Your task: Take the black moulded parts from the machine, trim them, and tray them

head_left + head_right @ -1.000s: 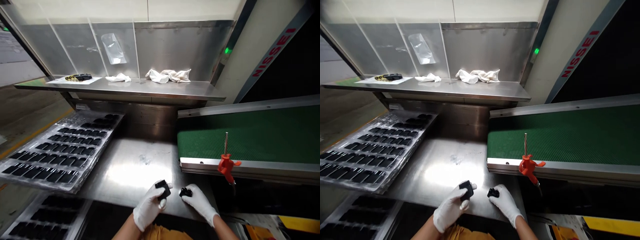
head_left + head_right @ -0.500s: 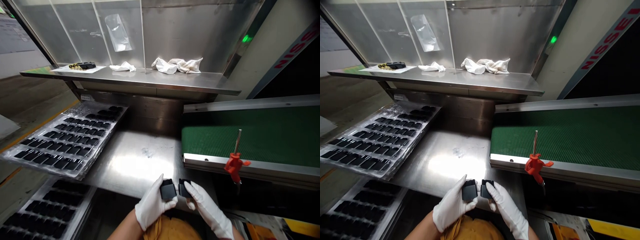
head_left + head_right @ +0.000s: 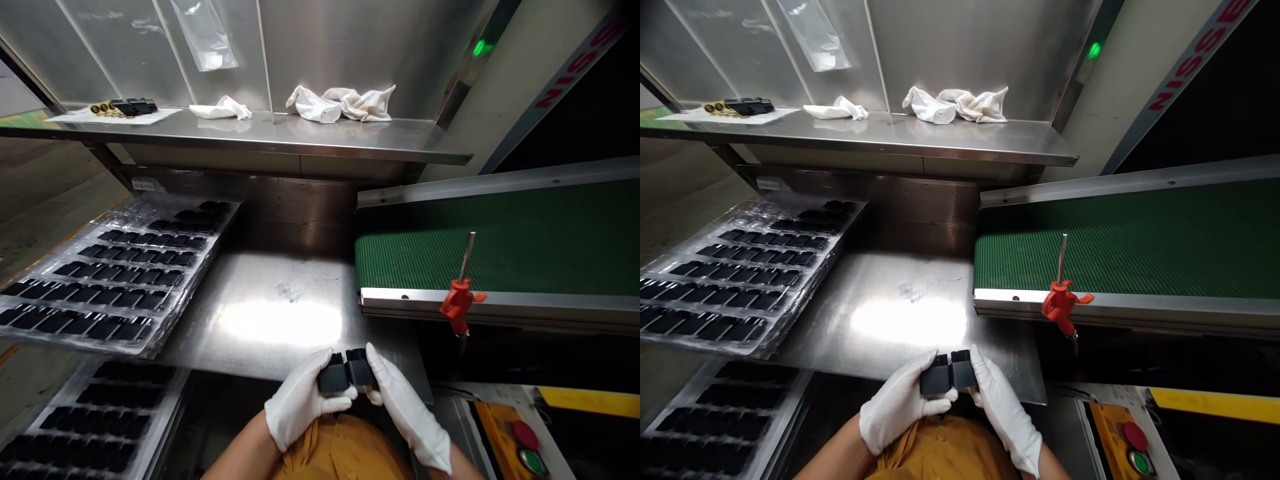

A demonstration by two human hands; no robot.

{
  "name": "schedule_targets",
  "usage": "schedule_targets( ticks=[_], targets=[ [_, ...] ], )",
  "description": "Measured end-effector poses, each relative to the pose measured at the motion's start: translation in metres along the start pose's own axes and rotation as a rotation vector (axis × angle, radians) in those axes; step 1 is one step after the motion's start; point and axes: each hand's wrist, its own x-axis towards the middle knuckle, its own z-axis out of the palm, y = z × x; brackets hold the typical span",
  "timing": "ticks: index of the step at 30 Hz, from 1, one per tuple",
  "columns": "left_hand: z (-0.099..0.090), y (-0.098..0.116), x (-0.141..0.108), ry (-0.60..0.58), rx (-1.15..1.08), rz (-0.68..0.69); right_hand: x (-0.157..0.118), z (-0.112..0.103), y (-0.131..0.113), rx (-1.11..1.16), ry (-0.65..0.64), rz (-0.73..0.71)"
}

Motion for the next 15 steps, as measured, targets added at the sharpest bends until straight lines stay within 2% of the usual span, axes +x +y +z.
schedule_targets(
  ticks=[3, 6, 8, 10, 12, 15],
  targets=[
    [0.003, 0.002, -0.001, 0.004, -0.043, -0.029, 0.000, -0.002, 0.000, -0.154, 0.060, -0.032],
    [0.005, 0.001, -0.001, -0.055, -0.140, -0.042, -0.005, 0.001, -0.001, -0.534, 0.230, -0.067],
    [0.006, -0.002, 0.001, -0.059, -0.208, -0.047, -0.011, 0.006, -0.001, -0.772, 0.299, -0.116],
    [0.007, -0.006, 0.002, -0.043, -0.260, -0.046, -0.018, 0.012, -0.001, -0.914, 0.287, -0.191],
    [0.009, -0.008, 0.003, -0.035, -0.306, -0.046, -0.024, 0.016, -0.001, -0.960, 0.220, -0.244],
    [0.011, -0.007, 0.003, 0.003, -0.369, -0.081, -0.027, 0.015, -0.006, -0.842, 0.085, -0.303]
  ],
)
